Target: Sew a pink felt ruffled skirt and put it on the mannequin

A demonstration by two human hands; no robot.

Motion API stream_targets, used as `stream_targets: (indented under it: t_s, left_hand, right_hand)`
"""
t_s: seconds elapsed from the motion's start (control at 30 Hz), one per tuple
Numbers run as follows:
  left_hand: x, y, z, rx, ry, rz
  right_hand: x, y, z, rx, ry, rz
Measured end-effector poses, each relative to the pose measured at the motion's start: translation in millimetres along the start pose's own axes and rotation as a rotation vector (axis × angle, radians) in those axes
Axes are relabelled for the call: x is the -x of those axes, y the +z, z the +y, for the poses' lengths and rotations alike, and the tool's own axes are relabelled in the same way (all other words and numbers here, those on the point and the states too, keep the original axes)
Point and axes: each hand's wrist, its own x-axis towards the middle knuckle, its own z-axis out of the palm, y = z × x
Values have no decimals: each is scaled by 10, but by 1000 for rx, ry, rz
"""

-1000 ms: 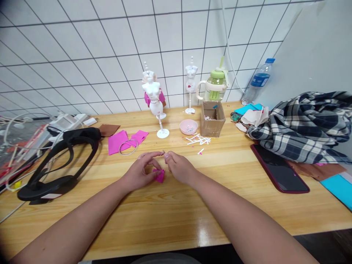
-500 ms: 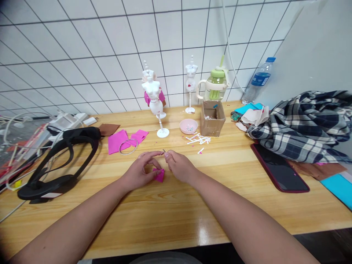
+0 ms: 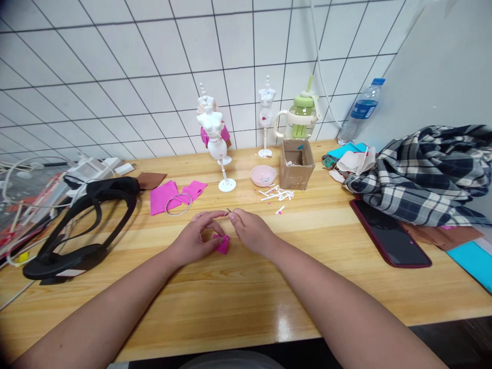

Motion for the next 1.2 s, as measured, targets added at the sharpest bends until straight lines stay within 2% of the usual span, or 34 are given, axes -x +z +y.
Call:
stream_targets:
  t_s: [0.23, 0.47, 0.53, 0.63, 0.8, 1.07, 1.2]
  left_hand:
    - [-1, -1, -5, 10, -2, 8]
    - [-28, -17, 21, 71, -116, 71]
    - [-28, -20, 23, 78, -134, 86]
    - [-25, -19, 20, 79, -142, 90]
    - [-25, -16, 23, 97, -157, 75]
    - [-20, -19, 67, 99, -161, 86]
    - [-16, -19, 80, 109, -160, 90]
  right_hand:
    - [12, -105, -41, 251, 47, 51]
    - [31, -297, -6, 845, 225, -7]
    - [40, -321, 38, 941, 225, -8]
    - [53, -334, 79, 1047, 185, 59]
    - [26, -381, 90, 990, 9, 145]
    - [-117, -442, 257, 906, -169, -59]
    - [-141, -454, 302, 916, -171, -73]
